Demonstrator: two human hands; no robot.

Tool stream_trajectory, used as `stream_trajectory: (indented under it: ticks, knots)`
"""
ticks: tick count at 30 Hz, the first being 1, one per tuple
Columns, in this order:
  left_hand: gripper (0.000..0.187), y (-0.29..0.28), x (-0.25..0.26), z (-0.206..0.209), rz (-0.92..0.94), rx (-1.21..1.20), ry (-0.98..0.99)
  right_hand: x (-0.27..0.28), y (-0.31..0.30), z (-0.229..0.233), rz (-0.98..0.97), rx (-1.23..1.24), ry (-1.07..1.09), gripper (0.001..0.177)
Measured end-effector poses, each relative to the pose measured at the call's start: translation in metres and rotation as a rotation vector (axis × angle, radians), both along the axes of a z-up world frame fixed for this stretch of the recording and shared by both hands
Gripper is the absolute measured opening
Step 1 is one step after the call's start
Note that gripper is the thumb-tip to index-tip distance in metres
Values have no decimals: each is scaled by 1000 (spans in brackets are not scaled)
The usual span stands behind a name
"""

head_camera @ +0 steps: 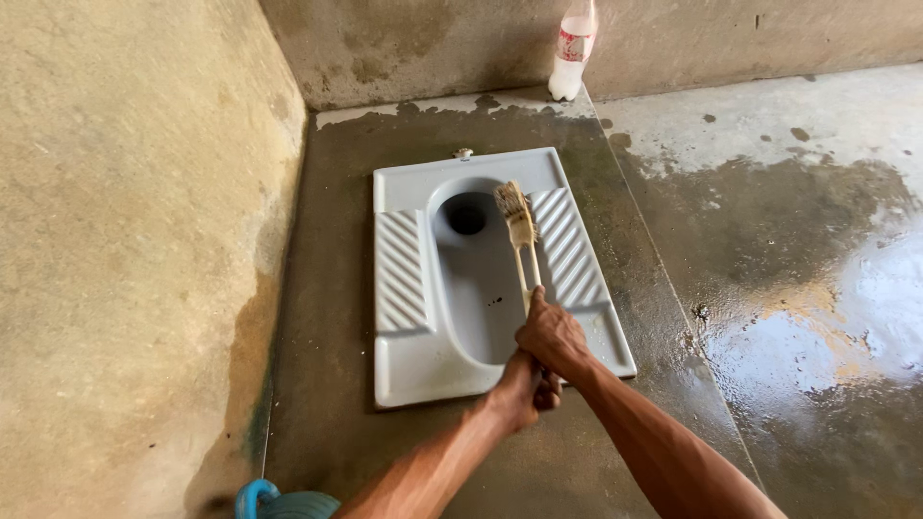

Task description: The person scrubs a squat toilet using a long-handled brush.

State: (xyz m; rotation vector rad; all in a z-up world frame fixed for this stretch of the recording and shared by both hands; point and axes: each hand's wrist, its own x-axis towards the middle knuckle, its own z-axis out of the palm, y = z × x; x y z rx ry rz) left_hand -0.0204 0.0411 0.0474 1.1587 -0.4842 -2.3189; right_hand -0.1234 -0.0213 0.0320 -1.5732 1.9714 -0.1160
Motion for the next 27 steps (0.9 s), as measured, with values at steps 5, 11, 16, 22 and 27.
stream_trajectory:
  ticks: [5, 11, 16, 22, 27]
  knots:
    - [40, -29, 4, -5, -34, -67, -65, 4, -26, -6, 7, -29, 46, 82]
    - [44, 11, 9, 2, -24, 61, -68, 7, 13, -6, 27, 3, 74, 81]
    - [42, 56, 3, 5, -38, 127, -105, -1, 61, -6, 83, 27, 101, 79]
    - [55, 87, -8, 1, -56, 161, -171, -8, 90, -14, 95, 60, 136, 81]
    - [58, 108, -13, -18, -66, 178, -203, -11, 112, -24, 109, 67, 119, 83]
